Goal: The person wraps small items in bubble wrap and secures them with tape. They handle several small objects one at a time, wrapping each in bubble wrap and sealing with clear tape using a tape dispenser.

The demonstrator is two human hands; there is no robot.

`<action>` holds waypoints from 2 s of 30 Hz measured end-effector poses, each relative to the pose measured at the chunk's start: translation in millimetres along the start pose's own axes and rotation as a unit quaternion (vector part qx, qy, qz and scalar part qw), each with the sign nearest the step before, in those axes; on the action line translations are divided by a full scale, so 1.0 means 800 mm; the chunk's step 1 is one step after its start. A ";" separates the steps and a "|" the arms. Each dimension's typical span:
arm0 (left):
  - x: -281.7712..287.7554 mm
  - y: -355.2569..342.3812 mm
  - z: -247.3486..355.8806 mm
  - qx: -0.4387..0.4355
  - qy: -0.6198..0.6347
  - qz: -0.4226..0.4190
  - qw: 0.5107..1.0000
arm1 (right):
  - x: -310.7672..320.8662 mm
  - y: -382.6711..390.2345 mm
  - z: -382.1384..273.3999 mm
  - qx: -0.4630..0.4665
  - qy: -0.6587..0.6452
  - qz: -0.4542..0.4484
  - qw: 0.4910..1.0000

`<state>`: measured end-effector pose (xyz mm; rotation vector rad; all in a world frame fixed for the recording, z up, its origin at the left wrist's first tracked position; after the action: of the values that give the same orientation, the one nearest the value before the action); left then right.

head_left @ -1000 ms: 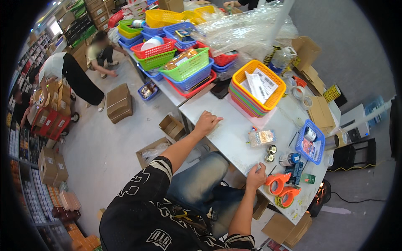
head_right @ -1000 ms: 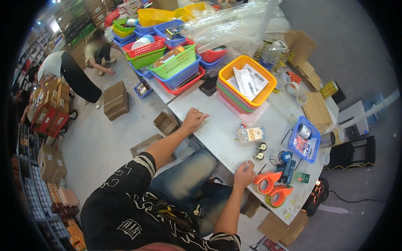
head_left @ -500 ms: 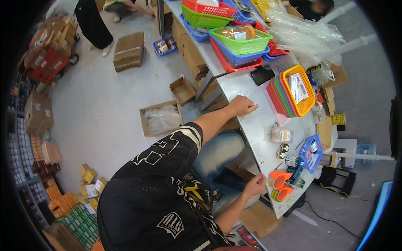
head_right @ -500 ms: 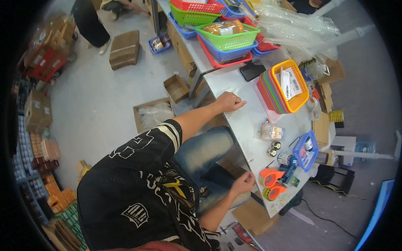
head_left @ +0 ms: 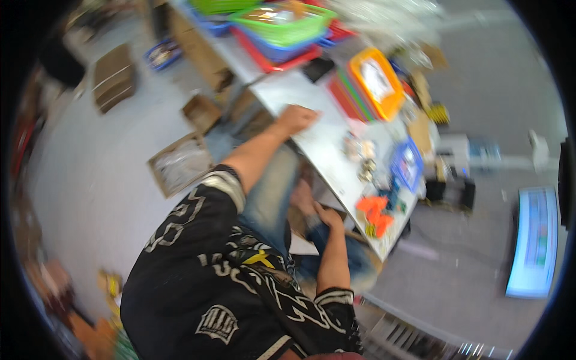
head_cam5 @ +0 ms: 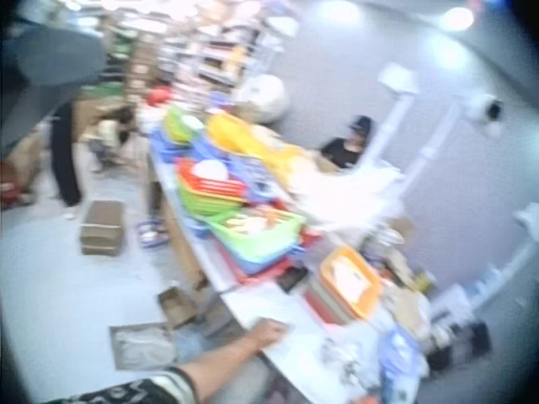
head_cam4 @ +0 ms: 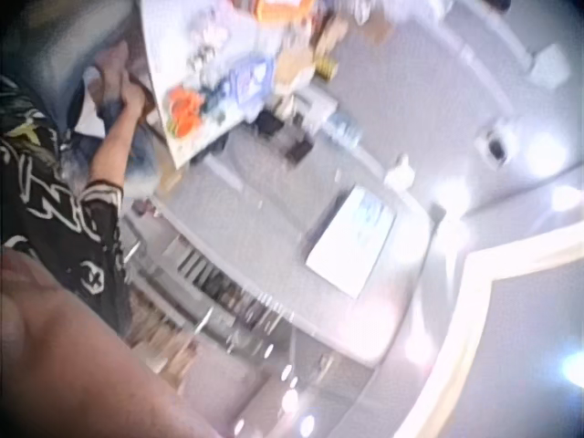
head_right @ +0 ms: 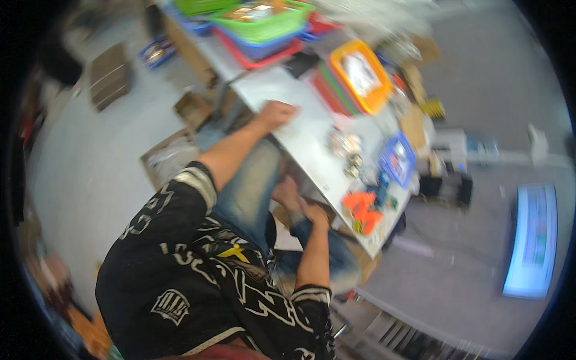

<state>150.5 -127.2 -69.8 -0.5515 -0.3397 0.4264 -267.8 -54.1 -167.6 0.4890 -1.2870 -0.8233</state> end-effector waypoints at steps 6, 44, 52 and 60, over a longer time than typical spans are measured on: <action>0.004 -0.024 0.030 -0.098 -0.102 0.059 0.988 | 0.051 0.119 -0.055 0.064 0.045 0.142 0.987; -0.100 0.141 0.229 -0.132 -0.076 -0.418 0.895 | 0.116 0.300 -0.064 0.169 -0.062 0.268 0.946; -0.072 0.095 0.231 -0.101 -0.133 -0.409 0.897 | 0.140 0.305 -0.091 0.215 -0.087 0.251 0.940; -0.017 0.132 0.151 0.013 -0.177 -0.400 0.899 | 0.114 0.258 -0.187 0.277 -0.045 0.197 0.939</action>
<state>56.8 -0.7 -35.8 -0.2631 -0.8666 -0.2766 -64.3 -11.5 6.2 0.6117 -1.6402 -0.1355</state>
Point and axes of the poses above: each hand's wrist, its own y-axis away from the middle knuckle, its own x-axis out of the back of the hand, z = x × y, the point moved 7 cm from there along -y, towards the middle knuckle, and after that the axes turned 11 degrees about -x, right-handed, at the moved point
